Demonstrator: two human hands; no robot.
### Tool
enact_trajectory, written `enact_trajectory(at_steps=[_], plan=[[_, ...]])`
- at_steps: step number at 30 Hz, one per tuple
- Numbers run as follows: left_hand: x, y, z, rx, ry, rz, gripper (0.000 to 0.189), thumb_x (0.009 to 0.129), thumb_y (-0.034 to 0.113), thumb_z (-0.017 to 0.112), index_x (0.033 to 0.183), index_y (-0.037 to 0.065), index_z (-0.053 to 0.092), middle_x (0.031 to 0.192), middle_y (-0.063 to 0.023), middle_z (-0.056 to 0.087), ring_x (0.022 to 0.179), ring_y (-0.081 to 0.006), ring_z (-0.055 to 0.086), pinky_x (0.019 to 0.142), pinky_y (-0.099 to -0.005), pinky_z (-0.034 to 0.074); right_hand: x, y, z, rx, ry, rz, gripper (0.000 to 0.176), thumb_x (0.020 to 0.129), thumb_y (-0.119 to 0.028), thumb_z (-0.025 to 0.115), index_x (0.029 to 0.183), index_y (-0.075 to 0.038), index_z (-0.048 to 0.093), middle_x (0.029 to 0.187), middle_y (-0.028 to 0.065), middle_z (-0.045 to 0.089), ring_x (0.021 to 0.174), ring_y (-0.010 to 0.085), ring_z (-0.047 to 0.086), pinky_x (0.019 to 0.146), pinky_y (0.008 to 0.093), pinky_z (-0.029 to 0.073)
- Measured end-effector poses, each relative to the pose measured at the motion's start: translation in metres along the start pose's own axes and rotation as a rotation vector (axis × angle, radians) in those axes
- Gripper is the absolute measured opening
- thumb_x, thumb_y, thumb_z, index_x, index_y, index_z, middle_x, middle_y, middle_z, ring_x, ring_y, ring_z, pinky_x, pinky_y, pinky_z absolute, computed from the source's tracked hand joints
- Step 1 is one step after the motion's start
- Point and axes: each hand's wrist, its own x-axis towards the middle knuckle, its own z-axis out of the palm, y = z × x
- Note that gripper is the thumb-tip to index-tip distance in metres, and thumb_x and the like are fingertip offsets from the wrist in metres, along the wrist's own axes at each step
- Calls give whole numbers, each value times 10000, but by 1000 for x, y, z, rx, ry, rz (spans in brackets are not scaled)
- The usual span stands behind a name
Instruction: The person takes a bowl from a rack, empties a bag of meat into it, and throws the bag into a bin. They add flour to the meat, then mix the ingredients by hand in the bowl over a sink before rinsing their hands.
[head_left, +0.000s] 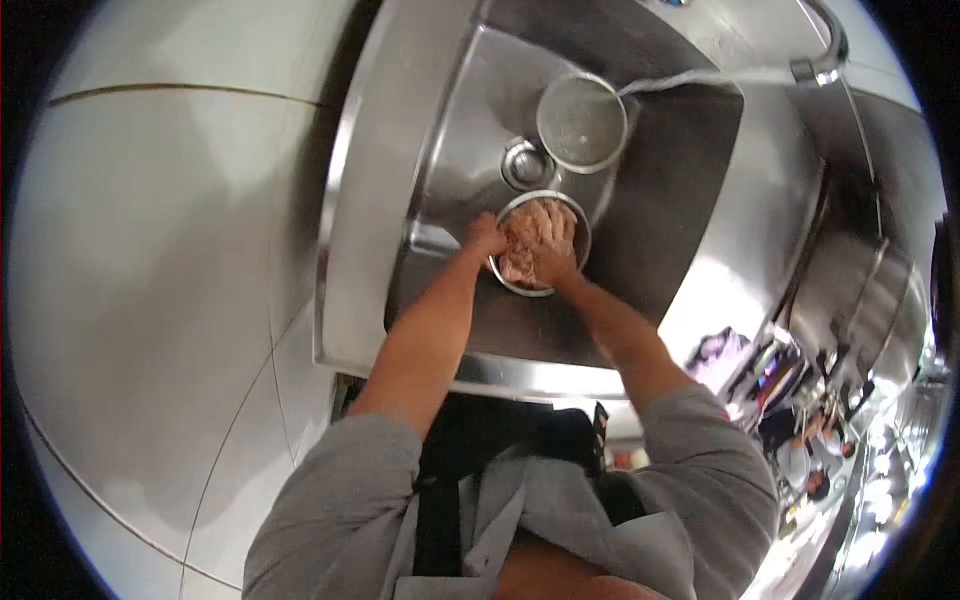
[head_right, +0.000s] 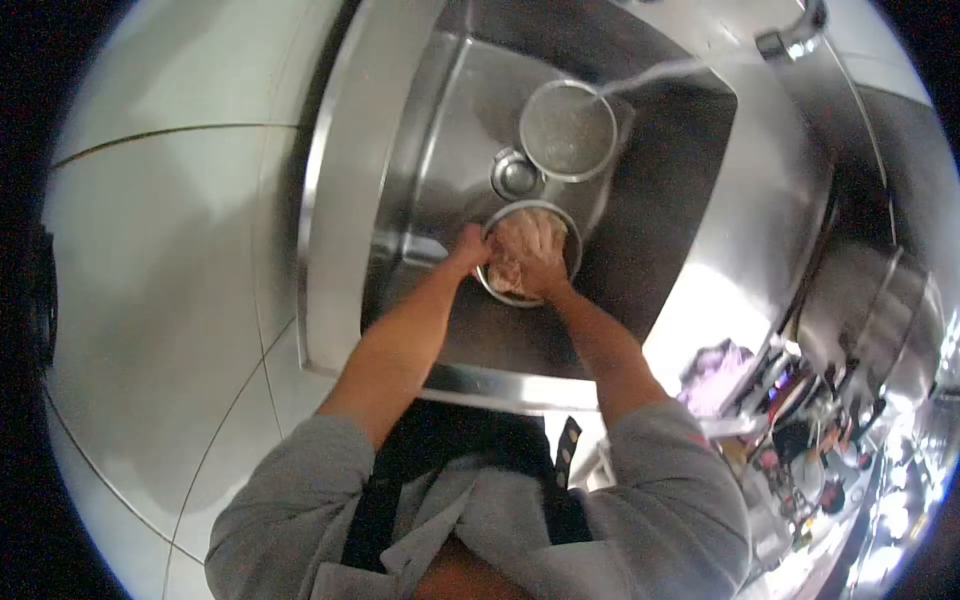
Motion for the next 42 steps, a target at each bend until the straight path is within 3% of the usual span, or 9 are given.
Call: enact_trajectory(at_steps=[1,3,5,10,17,28,34,36,42], plan=[[-10,-2,4,28,318,254,348,745,125,605,1048,-43,577,1056,-260,587,1012,-393,569,849,-411,478,15,2,11,-66,7,10,647,798,-350,577,1384,-286,312,1445,174,151,1310,489,98,1056,572,133],[38,-32,25,306,-294,186,255,770,85,555,991,-32,601,1010,-218,595,947,-360,588,743,-473,479,5,0,27,-96,-81,104,652,814,-409,542,1397,-337,259,1461,161,132,1331,471,40,1061,584,76],[-1,1,-4,-69,-288,30,238,762,69,544,968,-37,601,968,-208,601,900,-351,596,684,-462,489,8,2,20,-15,-27,82,696,792,-456,558,1402,-341,243,1464,170,128,1346,446,14,1058,597,54],[-53,49,-61,-60,-60,154,209,759,55,534,930,-48,597,786,-212,622,683,-352,644,542,-429,537,-50,-6,-63,366,155,149,520,760,-154,602,1264,-135,478,1262,208,463,1127,363,479,941,431,409],[-192,158,-152,-438,-209,45,173,697,-27,523,848,-30,606,746,-136,606,650,-243,639,533,-390,542,-92,-45,-142,61,420,356,714,810,-342,600,1408,-162,252,1404,234,265,1219,492,315,980,555,311],[-231,298,-32,-560,-376,391,173,701,-13,515,854,-71,569,730,-156,596,652,-323,645,480,-455,576,-249,54,-253,605,472,514,725,666,-133,700,1324,-80,399,1297,230,417,1212,404,367,995,503,321],[-247,303,1,-666,-431,246,256,754,35,542,990,-61,517,877,-180,594,771,-331,645,577,-455,573,-247,72,-206,136,711,308,731,729,-348,637,1324,-23,367,1381,217,334,1284,340,312,1070,451,209],[-268,309,-21,206,13,583,302,770,93,614,1019,-36,503,980,-168,580,800,-286,639,668,-385,534,-265,77,-215,285,773,155,852,717,-385,656,1368,6,270,1418,234,251,1302,409,246,1080,454,180],[-303,354,-15,-276,-386,1382,376,739,137,728,1070,16,597,976,-71,623,820,-147,598,739,-274,491,-266,80,-219,322,1046,229,875,683,-293,729,1363,-31,245,1421,205,265,1266,414,297,1030,420,285]])
